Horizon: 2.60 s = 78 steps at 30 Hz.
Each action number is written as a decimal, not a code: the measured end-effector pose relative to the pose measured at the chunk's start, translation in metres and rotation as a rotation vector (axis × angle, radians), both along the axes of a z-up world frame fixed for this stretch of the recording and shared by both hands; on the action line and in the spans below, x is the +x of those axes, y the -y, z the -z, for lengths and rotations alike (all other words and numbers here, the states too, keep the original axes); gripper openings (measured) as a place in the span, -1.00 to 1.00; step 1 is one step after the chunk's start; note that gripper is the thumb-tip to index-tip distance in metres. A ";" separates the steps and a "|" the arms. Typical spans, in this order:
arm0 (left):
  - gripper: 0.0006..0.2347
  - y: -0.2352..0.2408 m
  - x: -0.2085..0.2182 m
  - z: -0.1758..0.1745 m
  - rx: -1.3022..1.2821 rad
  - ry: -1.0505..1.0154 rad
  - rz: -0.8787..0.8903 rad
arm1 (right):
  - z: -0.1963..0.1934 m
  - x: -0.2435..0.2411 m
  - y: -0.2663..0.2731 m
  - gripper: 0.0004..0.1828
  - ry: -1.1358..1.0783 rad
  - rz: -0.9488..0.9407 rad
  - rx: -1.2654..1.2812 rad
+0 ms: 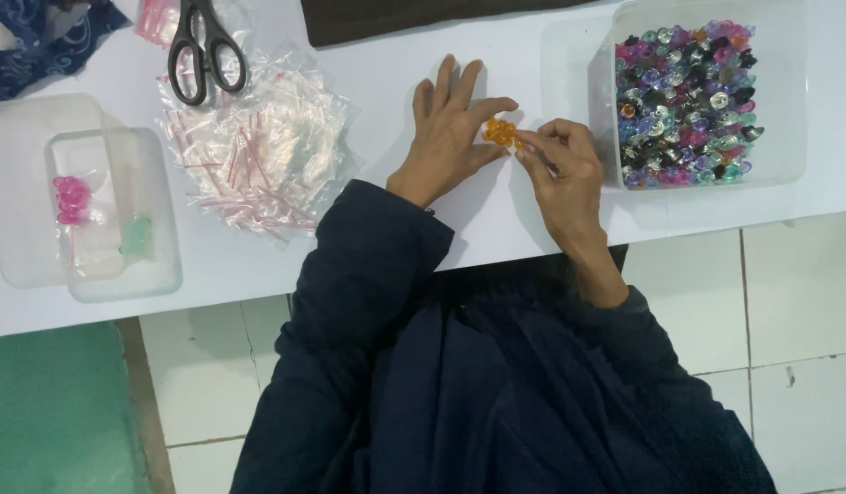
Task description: Picking up small beads from a container and placing them into a small plastic bag
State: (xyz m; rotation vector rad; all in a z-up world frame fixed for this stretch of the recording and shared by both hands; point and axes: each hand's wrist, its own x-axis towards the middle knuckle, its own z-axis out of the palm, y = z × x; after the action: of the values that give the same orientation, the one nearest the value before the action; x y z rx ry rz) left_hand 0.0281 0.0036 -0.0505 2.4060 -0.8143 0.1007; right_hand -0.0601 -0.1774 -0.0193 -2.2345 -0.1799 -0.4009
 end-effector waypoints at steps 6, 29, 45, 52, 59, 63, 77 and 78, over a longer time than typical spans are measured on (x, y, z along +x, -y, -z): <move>-0.72 0.002 0.005 0.007 -0.036 0.029 0.022 | -0.001 0.006 -0.002 -0.78 0.013 -0.025 0.003; -0.69 -0.010 0.005 0.007 -0.076 -0.020 0.023 | 0.011 0.022 -0.002 -0.70 0.051 0.028 -0.124; -0.75 -0.012 0.004 -0.002 -0.090 -0.069 0.027 | 0.010 0.026 -0.003 -0.68 0.053 0.024 -0.171; -0.75 -0.012 0.003 -0.004 -0.081 -0.045 0.024 | 0.009 0.026 -0.003 -0.68 0.058 0.019 -0.176; -0.74 -0.012 0.002 -0.002 -0.051 -0.036 0.024 | 0.013 0.025 -0.001 -0.66 0.049 0.026 -0.178; -0.75 -0.012 0.002 -0.002 -0.068 -0.036 0.030 | 0.011 0.025 -0.001 -0.66 0.077 0.014 -0.175; -0.64 -0.013 0.000 -0.001 -0.019 -0.036 0.025 | 0.012 0.021 0.002 -0.65 0.123 -0.006 -0.169; -0.59 -0.013 0.000 -0.001 0.005 -0.042 0.021 | 0.013 0.020 0.002 -0.65 0.131 -0.013 -0.159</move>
State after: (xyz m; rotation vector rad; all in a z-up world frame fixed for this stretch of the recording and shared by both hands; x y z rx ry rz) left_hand 0.0277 0.0167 -0.0491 2.3956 -0.8219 0.0396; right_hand -0.0397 -0.1797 -0.0318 -2.3618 -0.3051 -0.5428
